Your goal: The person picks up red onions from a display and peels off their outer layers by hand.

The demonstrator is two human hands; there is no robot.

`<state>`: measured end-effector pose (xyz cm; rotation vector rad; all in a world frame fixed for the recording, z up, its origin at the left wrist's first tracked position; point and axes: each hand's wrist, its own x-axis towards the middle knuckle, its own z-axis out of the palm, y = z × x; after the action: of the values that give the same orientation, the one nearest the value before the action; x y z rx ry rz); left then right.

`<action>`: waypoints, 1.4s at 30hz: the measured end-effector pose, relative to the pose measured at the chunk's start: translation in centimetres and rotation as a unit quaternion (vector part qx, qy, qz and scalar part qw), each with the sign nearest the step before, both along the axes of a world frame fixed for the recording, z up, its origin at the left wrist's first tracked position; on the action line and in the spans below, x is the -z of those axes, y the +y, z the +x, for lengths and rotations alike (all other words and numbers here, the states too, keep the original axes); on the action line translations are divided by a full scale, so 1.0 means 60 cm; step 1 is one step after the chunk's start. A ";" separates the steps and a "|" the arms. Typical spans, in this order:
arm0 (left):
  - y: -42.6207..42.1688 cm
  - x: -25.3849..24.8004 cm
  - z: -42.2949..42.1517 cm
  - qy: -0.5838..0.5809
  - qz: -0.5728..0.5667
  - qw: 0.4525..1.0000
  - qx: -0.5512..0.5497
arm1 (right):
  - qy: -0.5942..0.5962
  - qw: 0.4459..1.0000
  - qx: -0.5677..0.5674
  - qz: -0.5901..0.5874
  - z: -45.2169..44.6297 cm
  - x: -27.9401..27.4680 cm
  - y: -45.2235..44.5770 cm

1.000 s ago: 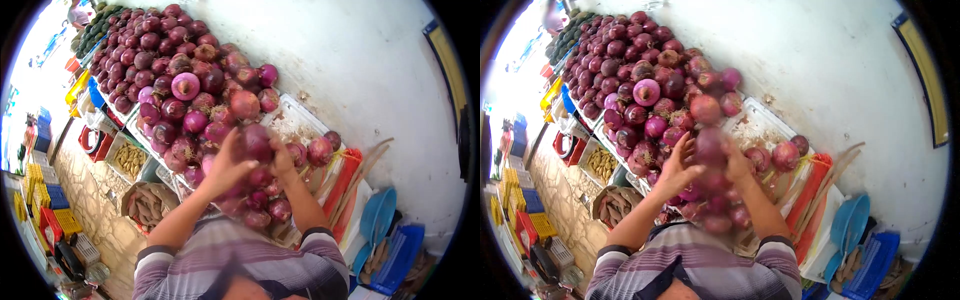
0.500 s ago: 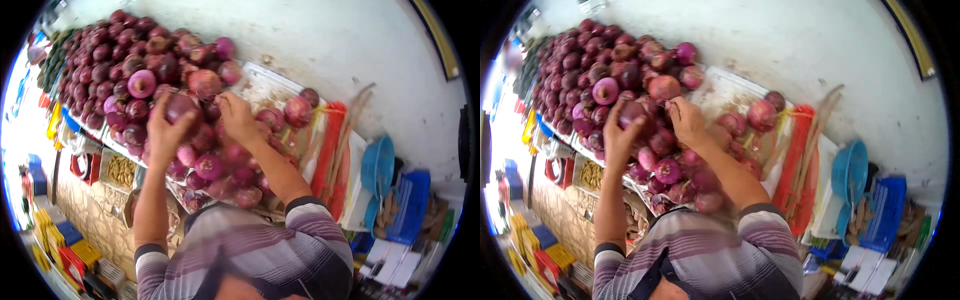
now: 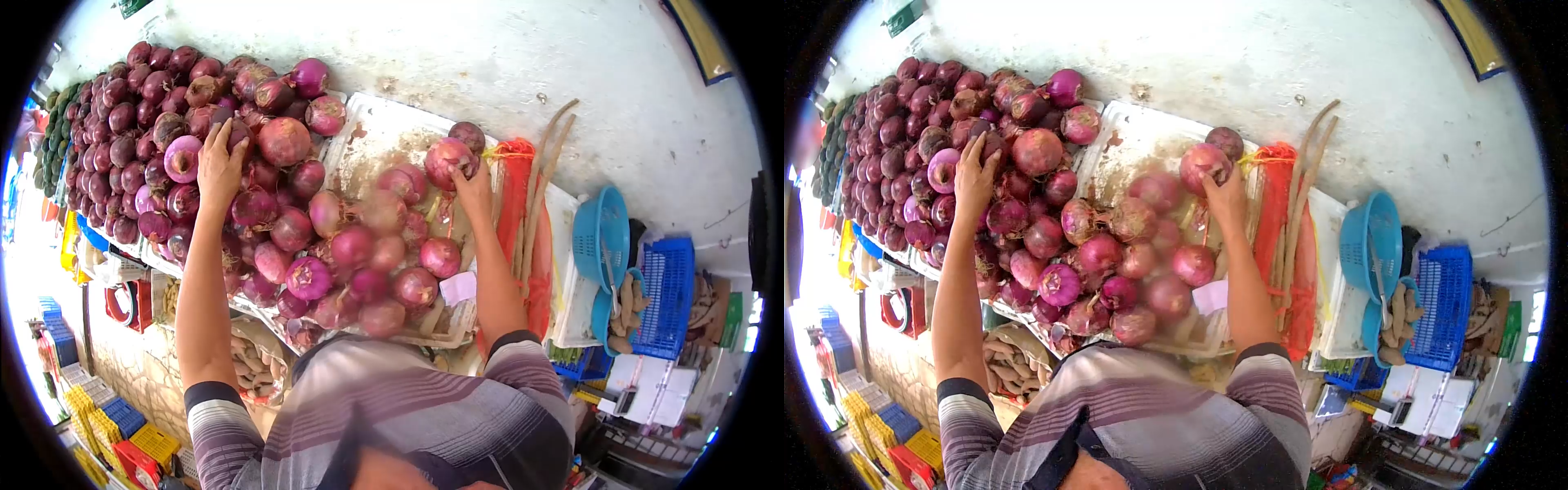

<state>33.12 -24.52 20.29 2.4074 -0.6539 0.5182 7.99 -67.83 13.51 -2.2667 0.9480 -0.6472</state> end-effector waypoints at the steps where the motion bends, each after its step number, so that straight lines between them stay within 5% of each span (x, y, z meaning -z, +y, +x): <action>1: -0.003 0.002 0.000 0.006 -0.002 1.000 -0.005 | 0.010 1.000 -0.011 -0.008 0.020 0.032 -0.022; 5: -0.024 -0.028 -0.035 0.006 -0.058 0.998 -0.040 | 0.074 0.996 0.046 -0.001 0.061 0.041 -0.018; 11: -0.008 -0.103 -0.174 0.194 -0.177 0.965 -0.021 | -0.092 0.987 0.006 0.130 0.051 0.103 -0.062; 15: -0.033 -0.133 -0.249 0.281 -0.290 0.913 0.054 | -0.297 0.817 -0.076 0.489 0.019 0.000 -0.015; 18: -0.077 -0.153 -0.277 0.348 -0.243 0.897 0.120 | -0.388 0.602 -0.078 0.694 0.016 -0.058 0.025; 21: -0.132 -0.135 -0.296 0.340 -0.211 0.894 0.201 | -0.370 0.530 -0.170 0.744 0.019 -0.093 0.071; 24: -0.206 -0.156 -0.325 0.244 -0.167 0.929 0.224 | -0.378 0.535 -0.155 0.740 0.015 -0.113 0.128; 27: -0.259 -0.090 -0.332 0.188 -0.271 0.909 0.254 | -0.374 0.525 -0.160 0.747 0.011 -0.130 0.200; 31: -0.244 -0.081 -0.331 0.340 -0.403 0.828 0.190 | -0.368 0.689 -0.235 0.578 0.001 -0.108 0.277; 34: -0.214 -0.078 -0.341 0.318 -0.411 0.840 0.156 | -0.337 0.750 -0.258 0.507 -0.004 -0.084 0.287; 35: -0.207 -0.066 -0.342 0.249 -0.378 0.881 0.135 | -0.316 0.781 -0.269 0.467 -0.005 -0.066 0.284; 39: -0.170 -0.046 -0.356 0.263 -0.464 0.840 0.097 | -0.265 0.804 -0.295 0.442 -0.008 -0.077 0.318; 42: -0.119 -0.075 -0.374 0.286 -0.493 0.820 0.049 | -0.222 0.862 -0.338 0.306 -0.010 -0.135 0.377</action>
<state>10.68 -31.64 24.78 1.3922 -0.1430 0.0164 7.41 -45.20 21.59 -1.5965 0.0618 -0.4275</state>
